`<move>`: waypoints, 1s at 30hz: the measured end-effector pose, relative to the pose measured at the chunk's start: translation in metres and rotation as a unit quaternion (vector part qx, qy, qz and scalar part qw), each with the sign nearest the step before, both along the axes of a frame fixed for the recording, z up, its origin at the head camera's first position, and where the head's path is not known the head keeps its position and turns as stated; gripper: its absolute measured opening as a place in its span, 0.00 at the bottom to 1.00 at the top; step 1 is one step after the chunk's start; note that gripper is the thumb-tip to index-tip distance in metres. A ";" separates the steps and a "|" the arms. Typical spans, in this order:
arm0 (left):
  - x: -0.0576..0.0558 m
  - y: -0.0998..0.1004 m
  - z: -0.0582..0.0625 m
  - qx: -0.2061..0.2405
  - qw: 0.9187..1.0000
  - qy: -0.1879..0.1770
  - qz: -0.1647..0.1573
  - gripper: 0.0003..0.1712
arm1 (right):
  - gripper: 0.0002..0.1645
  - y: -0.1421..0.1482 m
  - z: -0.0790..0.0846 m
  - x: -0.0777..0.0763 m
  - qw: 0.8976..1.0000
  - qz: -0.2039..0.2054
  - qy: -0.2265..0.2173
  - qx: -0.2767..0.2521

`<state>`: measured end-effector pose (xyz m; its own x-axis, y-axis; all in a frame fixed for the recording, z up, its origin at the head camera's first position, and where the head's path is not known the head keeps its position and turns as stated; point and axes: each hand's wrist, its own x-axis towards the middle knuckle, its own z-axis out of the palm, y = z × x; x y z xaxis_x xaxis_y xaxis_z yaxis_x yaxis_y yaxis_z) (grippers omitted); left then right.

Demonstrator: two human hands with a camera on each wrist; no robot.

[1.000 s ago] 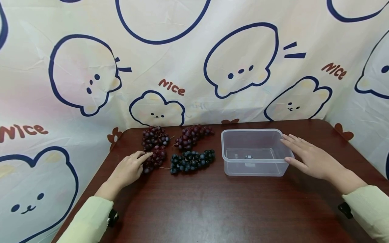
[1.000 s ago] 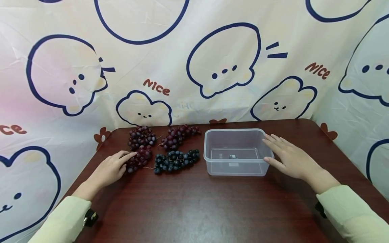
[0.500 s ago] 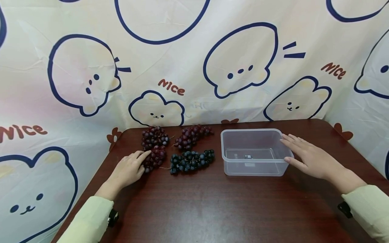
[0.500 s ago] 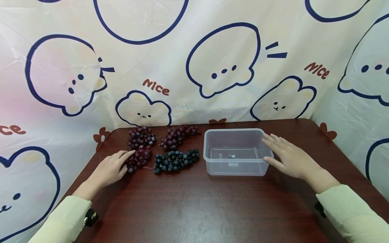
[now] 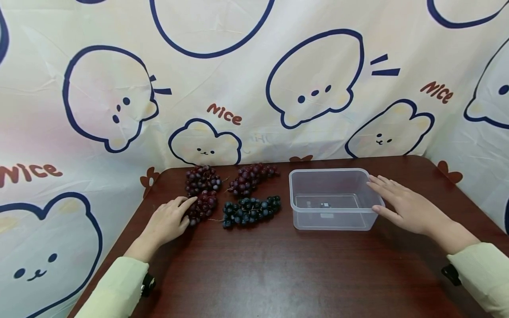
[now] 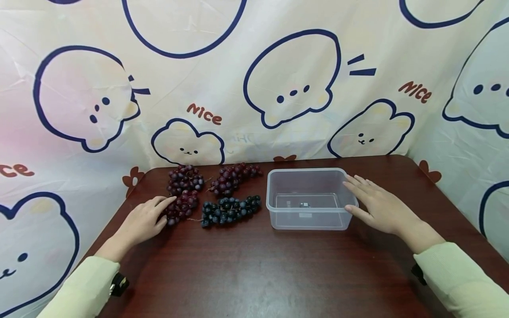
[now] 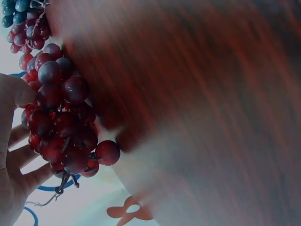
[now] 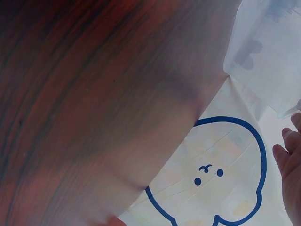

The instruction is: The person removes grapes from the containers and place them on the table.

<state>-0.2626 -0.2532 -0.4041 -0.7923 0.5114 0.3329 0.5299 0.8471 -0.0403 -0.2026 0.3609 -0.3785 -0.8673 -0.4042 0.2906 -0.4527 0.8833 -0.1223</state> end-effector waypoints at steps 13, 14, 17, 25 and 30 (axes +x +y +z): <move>0.001 -0.001 0.007 -0.005 1.000 0.010 -0.004 0.32 | 0.42 -0.002 0.000 0.000 1.000 0.000 0.006 0.002; 0.001 0.000 0.008 -0.005 1.000 0.011 -0.004 0.33 | 0.42 -0.001 0.000 0.000 1.000 0.002 0.009 0.005; 0.001 0.001 0.010 -0.005 1.000 0.014 -0.006 0.33 | 0.42 -0.001 0.000 -0.001 1.000 0.003 0.012 0.013; -0.001 0.006 0.017 0.000 0.999 0.031 -0.020 0.32 | 0.41 0.002 0.005 0.001 0.999 0.018 0.015 0.030; -0.003 0.011 0.022 0.001 0.999 0.037 -0.028 0.32 | 0.41 0.004 0.007 -0.001 0.999 0.023 0.030 0.031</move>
<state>-0.2654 -0.2419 -0.3816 -0.7352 0.5533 0.3916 0.5720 0.8164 -0.0794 -0.2038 0.3651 -0.3715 -0.8291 -0.4619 0.3151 -0.4975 0.8666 -0.0388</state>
